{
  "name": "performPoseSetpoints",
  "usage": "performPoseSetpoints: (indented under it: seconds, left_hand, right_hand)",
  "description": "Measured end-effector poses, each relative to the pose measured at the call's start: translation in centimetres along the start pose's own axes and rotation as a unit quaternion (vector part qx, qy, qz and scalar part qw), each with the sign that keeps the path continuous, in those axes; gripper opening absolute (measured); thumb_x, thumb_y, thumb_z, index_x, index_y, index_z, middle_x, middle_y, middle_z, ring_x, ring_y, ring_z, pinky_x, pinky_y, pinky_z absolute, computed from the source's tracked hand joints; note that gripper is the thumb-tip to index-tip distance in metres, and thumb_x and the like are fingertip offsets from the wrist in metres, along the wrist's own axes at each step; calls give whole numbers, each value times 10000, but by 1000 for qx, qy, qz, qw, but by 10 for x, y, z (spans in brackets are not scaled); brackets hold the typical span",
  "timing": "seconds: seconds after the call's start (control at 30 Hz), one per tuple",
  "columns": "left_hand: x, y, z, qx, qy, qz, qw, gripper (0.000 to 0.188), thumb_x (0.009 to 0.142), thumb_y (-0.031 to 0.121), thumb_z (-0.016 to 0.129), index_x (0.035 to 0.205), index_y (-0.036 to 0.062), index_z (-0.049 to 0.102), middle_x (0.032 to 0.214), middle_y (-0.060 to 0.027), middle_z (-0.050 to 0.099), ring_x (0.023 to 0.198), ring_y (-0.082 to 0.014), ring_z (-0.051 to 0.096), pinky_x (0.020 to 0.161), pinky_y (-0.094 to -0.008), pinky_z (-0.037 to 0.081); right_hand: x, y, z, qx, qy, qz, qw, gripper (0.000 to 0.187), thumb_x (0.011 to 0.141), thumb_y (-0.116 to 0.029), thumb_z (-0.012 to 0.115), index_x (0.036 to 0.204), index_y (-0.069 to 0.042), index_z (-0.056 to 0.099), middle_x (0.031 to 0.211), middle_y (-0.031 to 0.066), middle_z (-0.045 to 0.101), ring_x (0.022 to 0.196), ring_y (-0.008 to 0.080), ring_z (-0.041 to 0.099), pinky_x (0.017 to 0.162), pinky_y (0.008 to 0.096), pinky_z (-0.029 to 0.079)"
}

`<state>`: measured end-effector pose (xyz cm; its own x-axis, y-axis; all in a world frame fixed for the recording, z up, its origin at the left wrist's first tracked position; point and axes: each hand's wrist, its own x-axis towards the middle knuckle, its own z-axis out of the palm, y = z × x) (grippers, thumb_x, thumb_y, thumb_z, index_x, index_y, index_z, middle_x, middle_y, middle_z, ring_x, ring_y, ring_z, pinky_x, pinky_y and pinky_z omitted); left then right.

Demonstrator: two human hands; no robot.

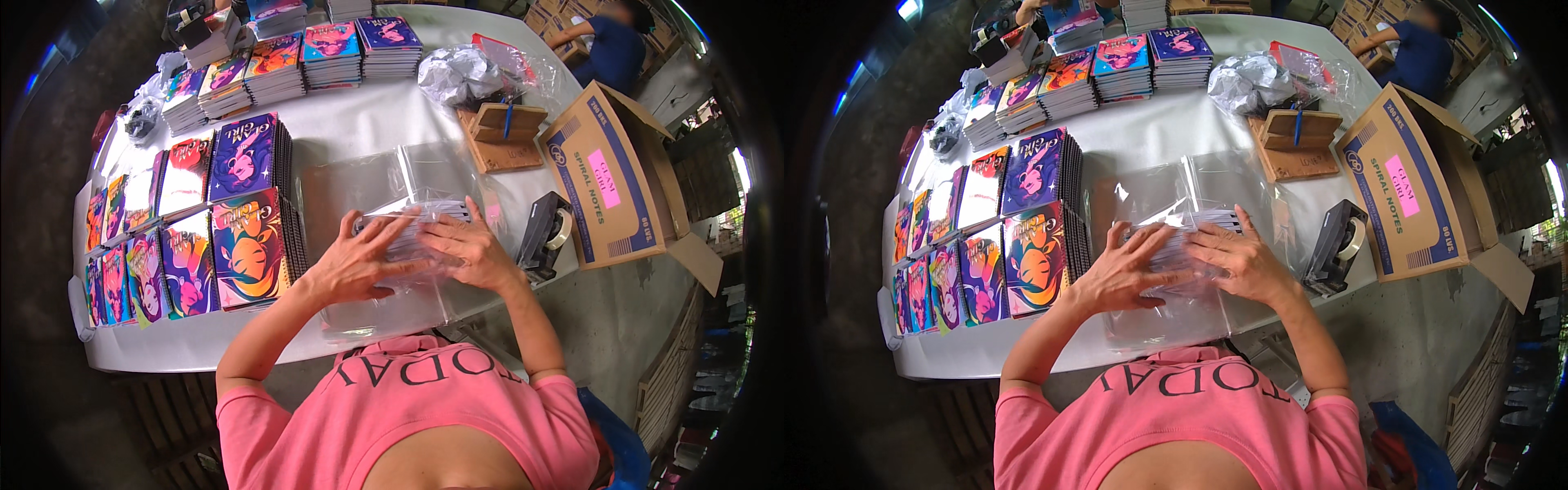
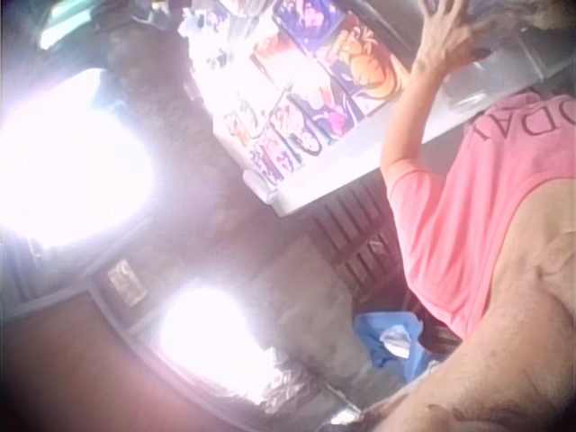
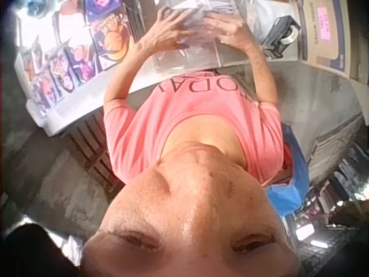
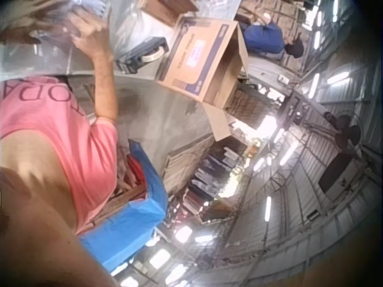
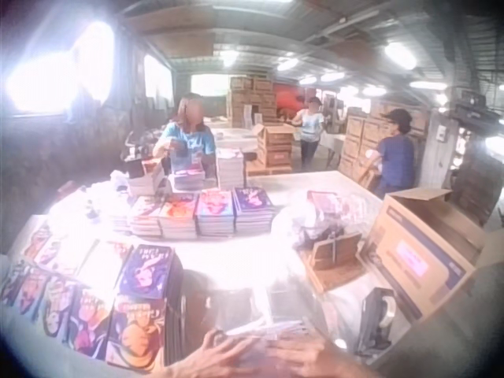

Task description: The person prepares plastic bags on a table, sorts through stacks of spiral notebooks, and inserts groups of them into the bags before placing the bags into a cardboard box using a tape dispenser.

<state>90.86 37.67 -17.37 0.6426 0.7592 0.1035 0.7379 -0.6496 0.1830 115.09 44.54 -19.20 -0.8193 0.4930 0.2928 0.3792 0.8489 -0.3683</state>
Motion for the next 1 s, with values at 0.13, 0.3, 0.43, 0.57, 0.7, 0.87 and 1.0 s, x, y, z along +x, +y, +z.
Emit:
performPoseSetpoints:
  seconds: [0.13, 0.3, 0.43, 0.57, 0.7, 0.87, 1.0]
  left_hand:
    - [-15, -9, -37, -183, 204, 96, 957, 651, 638, 330, 730, 1257, 210, 568, 1383, -138, 352, 1240, -301, 390, 1032, -490, 224]
    - [24, -39, -32, -235, 186, -131, 945, 364, 683, 195, 693, 1023, 67, 689, 1129, -183, 576, 1039, -295, 573, 883, -439, 430]
    - [53, -70, -4, -503, 113, -175, 839, 300, 778, 47, 626, 1075, 51, 664, 903, -127, 677, 781, -236, 671, 697, -319, 524]
    - [62, -77, -15, -517, 181, -200, 812, 216, 823, 39, 619, 1035, 26, 661, 888, -107, 681, 754, -177, 668, 673, -266, 525]
    - [40, -57, -44, -262, 345, -82, 897, 299, 782, 144, 678, 1055, 31, 634, 1021, -130, 614, 916, -193, 592, 715, -310, 471]
    - [-17, -36, -14, -76, 124, 108, 983, 510, 722, 355, 716, 1172, 153, 584, 1244, -96, 514, 1127, -262, 512, 922, -436, 394]
    - [-9, -21, -4, -24, 36, 74, 996, 753, 670, 483, 716, 1344, 306, 431, 1444, -77, 319, 1303, -264, 353, 1032, -563, 251]
  right_hand:
    - [-1, -3, 7, -36, 8, -1, 999, 587, 662, -212, 758, 1220, -239, 578, 1313, -50, 521, 1249, 116, 448, 1092, 597, 135]
    - [-2, -8, 6, -46, 4, 14, 999, 528, 691, -206, 736, 1201, -225, 601, 1286, -49, 546, 1293, 180, 402, 1096, 594, 41]
    - [-2, -10, 14, -71, 66, 2, 995, 510, 696, -196, 740, 1190, -215, 613, 1281, -45, 553, 1352, 224, 310, 1091, 600, 21]
    - [-1, -10, 13, -69, 38, 13, 997, 544, 710, -257, 738, 1229, -224, 575, 1359, -19, 474, 1376, 217, 256, 1104, 571, 20]
    - [-10, 0, 12, 102, 164, 35, 981, 802, 674, -350, 775, 1371, -245, 392, 1463, 85, 315, 1387, 256, 215, 1113, 541, 63]
    - [-35, 11, 11, 235, 243, 110, 934, 932, 607, -285, 838, 1390, -177, 344, 1469, 145, 291, 1360, 299, 278, 1110, 459, 195]
    - [-39, 17, 21, 106, 136, 105, 980, 775, 582, -143, 822, 1286, -137, 498, 1394, 65, 432, 1325, 252, 356, 1120, 453, 176]
